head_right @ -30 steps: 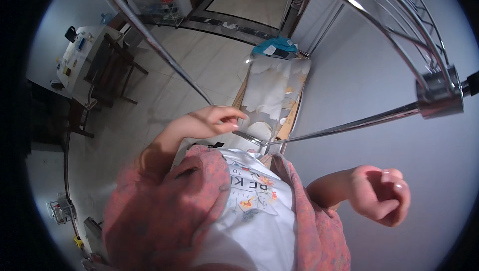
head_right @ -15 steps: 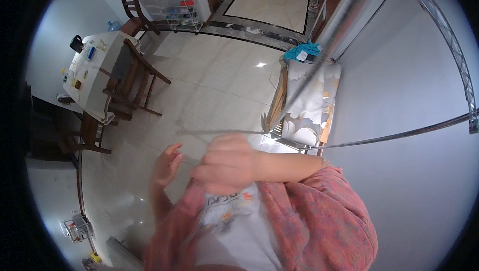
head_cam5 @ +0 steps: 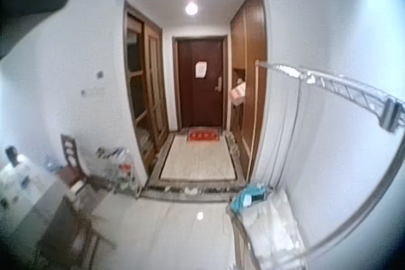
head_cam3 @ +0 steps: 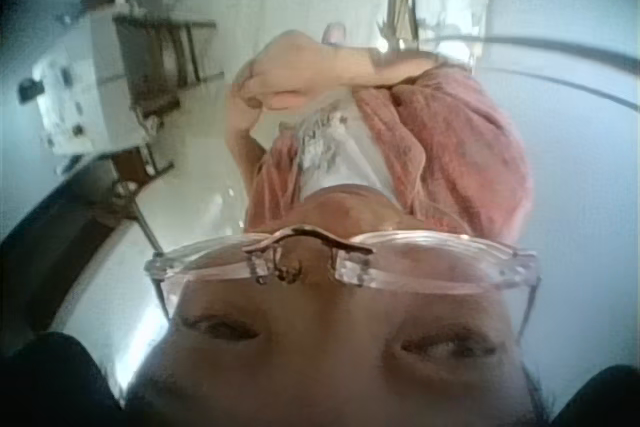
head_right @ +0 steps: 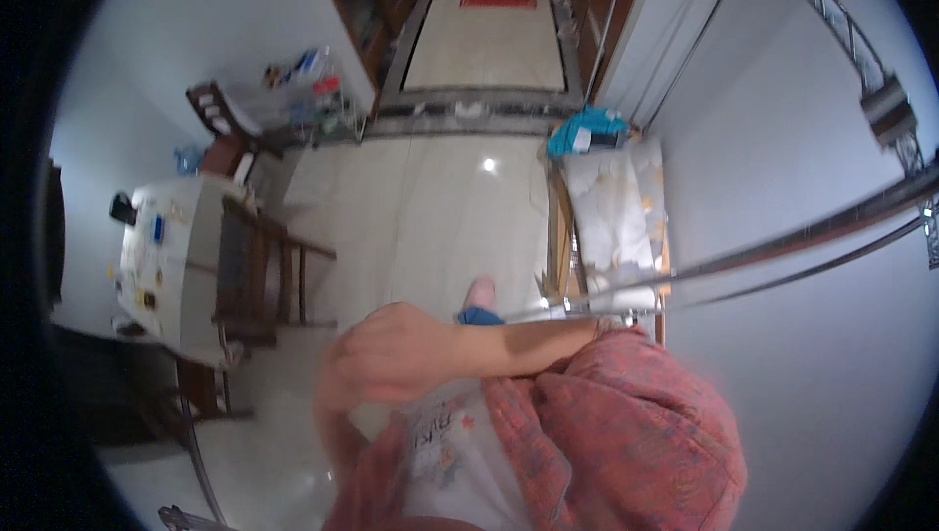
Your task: The person assembles a metal wire shelving unit by hand, removing a book and a pouch from a shelf, picking up metal poles and sliding the wire shelf onto them, and moving the shelf to a different position on the poles.
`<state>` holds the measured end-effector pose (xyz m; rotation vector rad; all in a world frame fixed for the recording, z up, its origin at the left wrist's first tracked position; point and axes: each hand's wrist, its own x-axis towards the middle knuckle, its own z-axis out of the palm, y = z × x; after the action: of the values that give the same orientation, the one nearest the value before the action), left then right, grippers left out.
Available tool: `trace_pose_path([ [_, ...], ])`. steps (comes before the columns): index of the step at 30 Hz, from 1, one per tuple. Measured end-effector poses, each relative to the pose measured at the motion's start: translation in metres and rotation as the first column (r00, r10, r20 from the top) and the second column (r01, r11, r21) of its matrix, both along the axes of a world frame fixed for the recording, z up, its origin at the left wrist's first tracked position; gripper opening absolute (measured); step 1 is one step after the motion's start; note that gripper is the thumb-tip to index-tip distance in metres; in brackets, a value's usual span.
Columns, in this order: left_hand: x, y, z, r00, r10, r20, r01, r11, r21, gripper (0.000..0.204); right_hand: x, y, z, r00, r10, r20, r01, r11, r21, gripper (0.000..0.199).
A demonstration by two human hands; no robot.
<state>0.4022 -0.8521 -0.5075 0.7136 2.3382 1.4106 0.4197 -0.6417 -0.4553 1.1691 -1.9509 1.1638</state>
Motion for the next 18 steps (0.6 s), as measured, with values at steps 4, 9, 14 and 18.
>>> trace_pose_path([
  [4,-0.090,0.026,0.015,0.996,-0.084,-0.031,0.075,0.972,-0.222,0.035,-0.100,0.092,0.003,0.658,-0.732,-0.176,0.651,0.670,-0.356,0.040],
  [9,-0.197,0.063,0.021,0.999,0.016,-0.049,-0.029,0.959,-0.281,0.035,-0.155,0.314,0.105,0.497,-0.858,0.134,0.335,0.048,-0.941,0.069],
  [14,-0.301,0.118,-0.019,0.997,-0.079,0.005,0.078,0.957,-0.278,0.033,-0.132,0.381,0.167,0.320,-0.945,-0.066,0.348,0.182,-0.920,0.065],
  [18,-0.375,0.190,-0.027,0.956,-0.286,0.072,0.295,0.929,-0.222,0.032,-0.135,0.407,0.185,0.171,-0.983,-0.060,0.261,0.104,-0.960,0.052],
])
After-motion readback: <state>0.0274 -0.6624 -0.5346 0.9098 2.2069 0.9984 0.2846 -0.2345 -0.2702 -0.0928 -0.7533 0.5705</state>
